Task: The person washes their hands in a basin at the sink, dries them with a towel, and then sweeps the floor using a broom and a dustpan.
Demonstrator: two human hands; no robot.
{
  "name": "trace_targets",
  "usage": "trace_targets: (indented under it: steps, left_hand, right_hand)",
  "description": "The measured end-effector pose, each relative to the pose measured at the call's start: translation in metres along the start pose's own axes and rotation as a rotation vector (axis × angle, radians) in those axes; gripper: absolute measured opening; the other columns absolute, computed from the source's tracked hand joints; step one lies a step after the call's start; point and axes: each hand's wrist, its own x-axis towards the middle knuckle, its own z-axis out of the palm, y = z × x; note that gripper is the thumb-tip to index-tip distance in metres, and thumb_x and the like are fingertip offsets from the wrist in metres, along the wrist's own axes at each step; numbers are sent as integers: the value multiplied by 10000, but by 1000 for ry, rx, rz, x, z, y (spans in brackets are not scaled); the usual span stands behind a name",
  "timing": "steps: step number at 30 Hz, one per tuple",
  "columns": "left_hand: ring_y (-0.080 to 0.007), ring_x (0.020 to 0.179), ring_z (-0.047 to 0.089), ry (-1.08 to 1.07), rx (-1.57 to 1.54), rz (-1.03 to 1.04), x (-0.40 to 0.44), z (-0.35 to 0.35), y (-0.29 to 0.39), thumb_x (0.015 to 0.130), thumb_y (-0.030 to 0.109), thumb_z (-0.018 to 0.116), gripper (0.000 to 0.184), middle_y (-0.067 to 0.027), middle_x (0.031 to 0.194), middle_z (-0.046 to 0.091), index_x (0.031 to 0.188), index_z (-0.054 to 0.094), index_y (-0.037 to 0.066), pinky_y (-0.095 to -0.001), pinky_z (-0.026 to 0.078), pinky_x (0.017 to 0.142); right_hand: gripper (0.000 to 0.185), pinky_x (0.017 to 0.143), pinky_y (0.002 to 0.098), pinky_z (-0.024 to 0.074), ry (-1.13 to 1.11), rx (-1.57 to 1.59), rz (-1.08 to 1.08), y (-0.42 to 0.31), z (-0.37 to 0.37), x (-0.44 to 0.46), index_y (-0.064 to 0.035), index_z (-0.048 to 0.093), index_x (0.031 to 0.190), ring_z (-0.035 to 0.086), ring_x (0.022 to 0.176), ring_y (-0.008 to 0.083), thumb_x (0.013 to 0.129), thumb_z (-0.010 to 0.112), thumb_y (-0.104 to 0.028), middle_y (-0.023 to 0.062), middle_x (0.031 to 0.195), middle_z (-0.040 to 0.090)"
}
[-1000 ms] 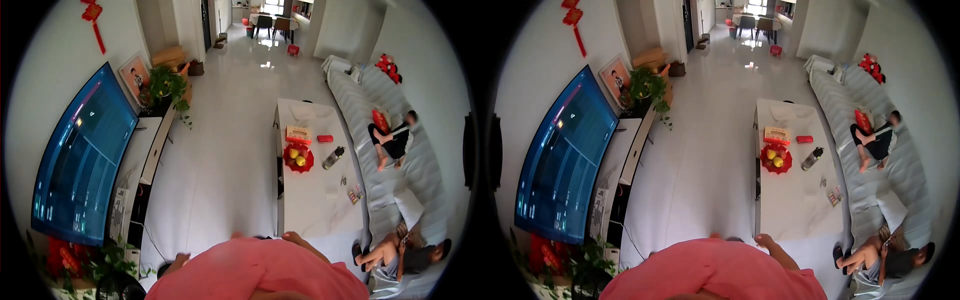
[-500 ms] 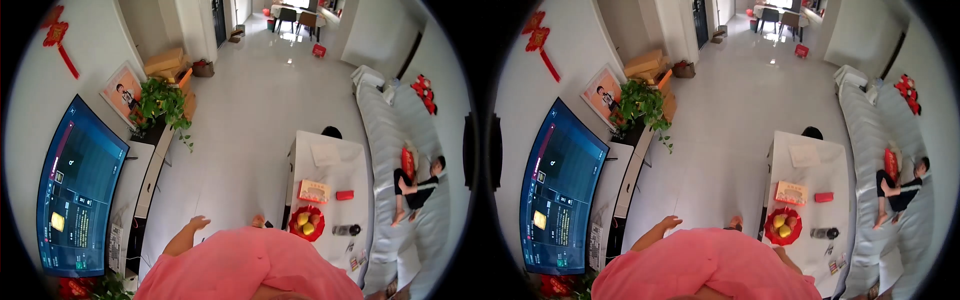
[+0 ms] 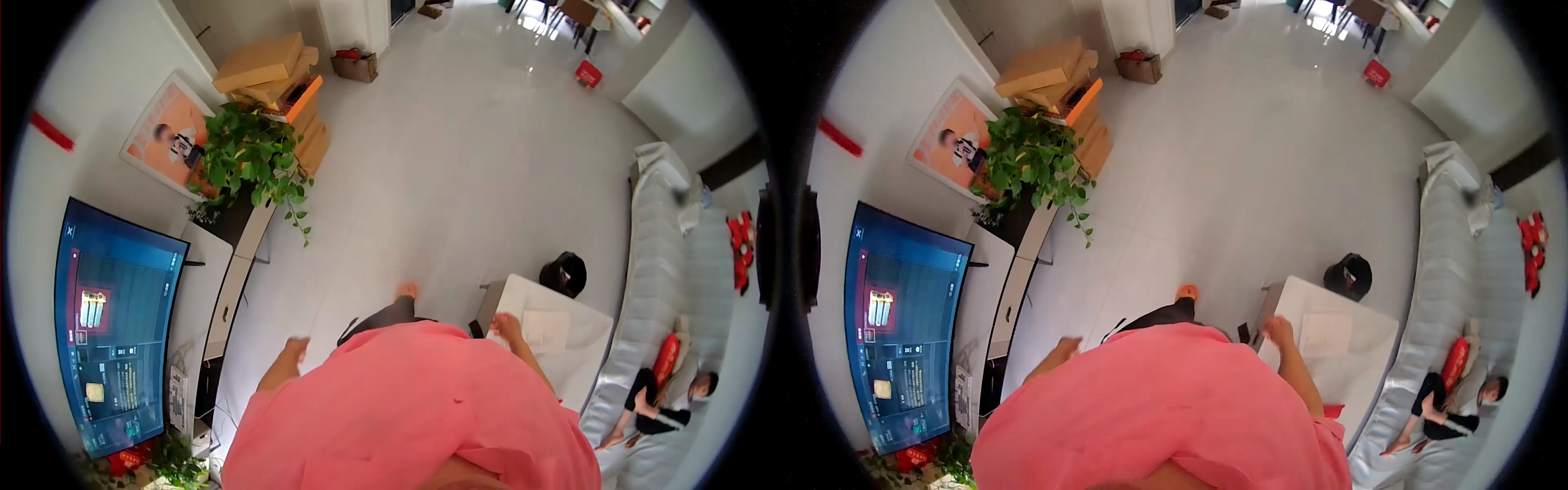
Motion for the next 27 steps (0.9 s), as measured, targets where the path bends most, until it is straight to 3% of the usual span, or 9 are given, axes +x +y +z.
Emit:
trace_targets:
  steps: [2,5,8,11,14,18,20,22,27]
  left_hand:
    - [-258,580,547,-59,279,258,17,28,121,836,423,515,418,-138,669,578,820,586,12,-429,443,526]
    - [-371,832,584,-26,1006,986,-15,67,335,889,315,348,399,-219,888,614,870,609,15,-452,445,760]
    - [-349,863,568,68,616,1367,-57,109,514,903,283,407,336,-190,945,610,927,584,-1,-431,448,783]
    - [-322,873,576,-114,68,1092,-104,146,646,896,246,471,265,-167,939,615,923,586,9,-420,466,743]
    - [-312,852,589,-11,159,1126,-72,179,712,870,209,493,219,-165,904,619,895,593,16,-428,478,712]
    - [-314,874,598,-15,1174,1102,-36,178,742,787,110,514,131,-174,904,622,842,617,52,-432,492,700]
    - [-333,870,593,79,1164,997,-1,179,728,781,104,518,127,-173,901,621,840,620,56,-439,485,712]
    - [-295,726,560,40,820,752,5,174,727,790,152,542,115,-145,792,581,823,589,52,-416,451,597]
    - [-200,491,505,-16,-407,-152,37,186,729,824,318,571,276,-61,619,489,794,523,48,-359,357,359]
  right_hand:
    - [185,541,263,451,-107,-367,-51,24,-22,31,-50,575,831,559,603,130,826,512,-224,35,705,582]
    - [179,534,260,447,-175,-598,-21,24,-77,85,-52,575,826,560,605,131,828,514,-220,39,705,580]
    - [172,527,258,444,-147,-553,76,-22,-131,151,-53,574,821,562,607,132,830,515,-215,43,705,579]
    - [166,520,255,441,-139,-540,74,-71,-187,243,-55,574,817,563,608,133,832,517,-210,48,705,577]
    - [161,513,252,438,-192,-596,20,-117,-242,338,-56,573,812,564,610,134,834,518,-206,52,705,576]
    - [154,504,249,434,-202,-612,-101,-219,-307,472,-58,572,806,566,612,135,837,521,-199,58,705,574]
    - [150,499,247,432,-135,-329,-42,-295,-340,551,-59,572,803,566,613,136,838,522,-196,61,705,573]
    - [159,516,241,436,-25,104,167,-389,-360,624,-57,578,866,576,639,142,844,537,-209,61,757,590]
    - [227,548,238,456,9,225,-87,-560,-361,755,-49,559,972,587,673,135,870,538,-250,57,808,599]
